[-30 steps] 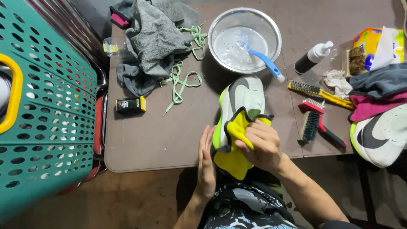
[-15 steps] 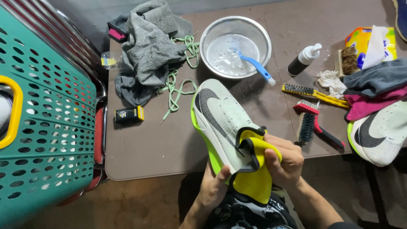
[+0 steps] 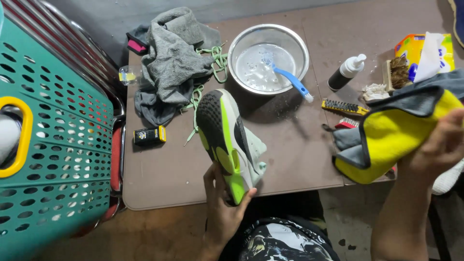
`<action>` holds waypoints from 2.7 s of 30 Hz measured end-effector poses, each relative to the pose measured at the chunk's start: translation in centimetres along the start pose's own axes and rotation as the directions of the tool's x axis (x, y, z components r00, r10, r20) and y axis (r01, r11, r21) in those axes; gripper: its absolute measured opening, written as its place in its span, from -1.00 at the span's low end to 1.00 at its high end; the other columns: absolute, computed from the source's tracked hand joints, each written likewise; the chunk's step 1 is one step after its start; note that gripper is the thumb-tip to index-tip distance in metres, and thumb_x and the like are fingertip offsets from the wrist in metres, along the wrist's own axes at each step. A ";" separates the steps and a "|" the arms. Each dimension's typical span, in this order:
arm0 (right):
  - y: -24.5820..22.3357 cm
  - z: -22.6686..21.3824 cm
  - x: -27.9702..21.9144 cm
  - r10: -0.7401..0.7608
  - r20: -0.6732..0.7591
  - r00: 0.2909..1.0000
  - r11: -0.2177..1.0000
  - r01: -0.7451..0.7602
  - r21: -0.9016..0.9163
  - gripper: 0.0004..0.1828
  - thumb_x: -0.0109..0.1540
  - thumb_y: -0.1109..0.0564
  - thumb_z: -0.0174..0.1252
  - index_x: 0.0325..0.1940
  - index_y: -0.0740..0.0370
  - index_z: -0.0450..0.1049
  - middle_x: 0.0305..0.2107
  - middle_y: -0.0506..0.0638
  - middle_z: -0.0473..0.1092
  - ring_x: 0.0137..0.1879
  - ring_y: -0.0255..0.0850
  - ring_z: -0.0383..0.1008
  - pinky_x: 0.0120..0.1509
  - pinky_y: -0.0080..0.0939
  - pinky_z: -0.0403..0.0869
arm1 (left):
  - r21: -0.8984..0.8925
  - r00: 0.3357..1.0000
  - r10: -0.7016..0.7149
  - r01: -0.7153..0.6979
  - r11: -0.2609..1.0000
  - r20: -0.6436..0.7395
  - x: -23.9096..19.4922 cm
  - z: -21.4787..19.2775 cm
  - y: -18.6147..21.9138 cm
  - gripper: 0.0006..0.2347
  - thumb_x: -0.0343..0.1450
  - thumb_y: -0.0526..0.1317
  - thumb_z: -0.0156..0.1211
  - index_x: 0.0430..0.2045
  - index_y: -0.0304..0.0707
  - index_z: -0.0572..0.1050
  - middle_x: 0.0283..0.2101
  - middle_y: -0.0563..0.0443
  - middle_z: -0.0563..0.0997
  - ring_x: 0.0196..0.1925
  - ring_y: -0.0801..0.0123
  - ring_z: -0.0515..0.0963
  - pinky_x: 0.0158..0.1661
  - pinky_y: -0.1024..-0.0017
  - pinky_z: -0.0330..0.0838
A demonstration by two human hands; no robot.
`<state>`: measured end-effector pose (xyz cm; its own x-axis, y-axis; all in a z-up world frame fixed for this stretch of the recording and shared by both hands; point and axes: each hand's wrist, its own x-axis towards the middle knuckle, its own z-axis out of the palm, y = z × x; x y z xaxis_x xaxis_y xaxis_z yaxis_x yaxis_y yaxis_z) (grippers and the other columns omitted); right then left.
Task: The person cleans a white and neon green sneaker by applying a cleaning solution and scrubbing it with a blue brush. They wipe the shoe with a gray cloth and a yellow cloth, repeatedly dipping the brush into a metal bowl of soapy water to clean the upper, sides, and sole of the shoe.
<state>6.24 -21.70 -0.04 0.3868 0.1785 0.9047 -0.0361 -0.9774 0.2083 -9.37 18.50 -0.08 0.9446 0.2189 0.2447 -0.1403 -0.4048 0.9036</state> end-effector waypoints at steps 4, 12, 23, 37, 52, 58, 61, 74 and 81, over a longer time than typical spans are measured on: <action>-2.2 -1.1 4.9 0.209 0.735 0.645 0.781 -0.563 0.272 -0.43 0.66 -0.06 0.12 -0.36 0.28 0.27 -0.49 0.10 0.24 -0.32 0.02 0.21 -0.19 0.09 0.16 | 0.291 0.984 0.165 -0.138 0.947 -0.069 0.1 0.3 -0.8 -0.27 0.35 -0.08 0.45 0.37 -0.29 0.15 0.20 -0.31 0.22 0.27 -0.08 0.35 0.26 0.07 0.44; -3.4 -1.7 4.9 0.138 0.760 0.636 0.916 -0.373 0.146 -0.50 0.46 -0.15 0.27 0.12 0.41 0.60 -0.07 0.37 0.50 0.01 0.34 0.40 0.07 0.23 0.37 | -0.313 0.985 -0.030 0.083 0.946 0.171 0.2 -0.2 0.5 -0.23 0.32 -0.17 0.42 0.41 -0.20 0.07 0.30 -0.09 0.29 0.27 0.24 0.42 -0.18 0.43 0.69; -9.5 -1.6 9.6 -0.160 0.549 0.820 0.644 -0.335 0.688 -0.69 0.38 0.18 0.32 0.12 0.44 0.52 0.02 0.28 0.42 0.16 0.08 0.38 0.13 -0.04 0.44 | -0.564 0.753 -0.564 0.642 0.519 0.338 -2.4 1.2 -5.6 -0.31 0.23 -0.06 0.37 0.27 -0.34 0.34 0.18 -0.19 0.56 0.19 0.14 0.57 0.21 0.29 0.44; -11.9 2.0 9.7 -0.067 0.541 0.838 0.629 -0.386 0.675 -0.50 0.36 0.28 0.33 0.35 0.46 0.36 0.22 0.32 0.15 0.31 0.15 0.12 0.14 0.08 0.47 | -0.625 0.799 -0.497 0.586 0.516 0.339 -0.1 1.3 -3.7 -0.37 0.40 -0.02 0.13 0.38 -0.31 0.19 0.38 -0.16 0.40 0.41 0.18 0.38 0.36 0.32 0.22; -10.2 7.7 8.3 0.121 0.641 0.758 0.547 -0.590 0.594 -0.16 0.35 0.36 0.40 0.52 0.30 -0.03 0.27 0.29 0.07 0.26 0.10 0.21 0.23 0.05 0.43 | -0.908 0.899 -0.168 0.417 0.048 0.404 1.2 2.1 -2.6 -0.39 0.57 0.08 -0.15 0.47 -0.33 -0.01 0.47 -0.29 0.19 0.49 -0.01 0.20 0.43 0.11 0.09; -9.4 11.3 8.0 0.116 0.791 0.601 0.577 -0.689 0.439 -0.13 0.35 0.27 0.36 0.53 0.28 -0.08 0.28 0.43 0.19 0.34 0.25 0.24 0.39 0.14 0.23 | -0.910 0.908 -0.118 0.410 0.066 0.401 1.5 1.7 -1.9 -0.38 0.57 0.08 -0.15 0.47 -0.33 -0.02 0.47 -0.28 0.19 0.49 -0.01 0.20 0.44 0.10 0.09; -8.6 12.7 7.6 0.137 0.856 0.498 0.605 -0.727 0.326 -0.14 0.34 0.17 0.33 0.54 0.21 -0.08 0.26 0.42 0.26 0.34 0.31 0.24 0.37 0.18 0.19 | -0.920 0.919 -0.090 0.390 0.046 0.385 2.0 1.2 -0.7 -0.39 0.58 0.08 -0.16 0.47 -0.34 -0.02 0.48 -0.26 0.17 0.50 0.01 0.19 0.45 0.11 0.07; -9.8 1.0 9.7 0.048 0.625 0.779 -0.126 -0.616 0.778 -0.09 0.36 0.39 -0.21 0.71 -0.36 -0.10 -0.16 0.33 0.18 -0.46 0.12 0.35 -0.39 -0.06 0.37 | -0.838 0.851 -0.316 0.496 0.226 0.418 1.8 0.5 -2.4 -0.39 0.53 0.08 -0.19 0.44 -0.36 0.08 0.45 -0.23 0.28 0.46 0.16 0.26 0.35 0.28 0.21; -13.5 -3.9 5.7 -0.495 0.318 0.808 0.209 -0.245 0.947 -0.31 0.15 0.23 0.38 0.31 0.04 0.28 -0.06 0.18 0.42 -0.07 -0.07 0.52 -0.06 -0.18 0.55 | -0.583 0.820 -0.473 0.566 0.582 0.324 3.7 -0.2 -0.5 -0.37 0.44 0.08 -0.06 0.36 -0.37 0.22 0.39 -0.17 0.40 0.43 0.21 0.35 0.38 0.38 0.19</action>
<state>5.38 -7.02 3.78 0.6239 0.5921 0.5100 0.7702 -0.3551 -0.5299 -5.89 19.71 0.47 0.9366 0.0832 -0.3405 0.2802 0.4057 0.8700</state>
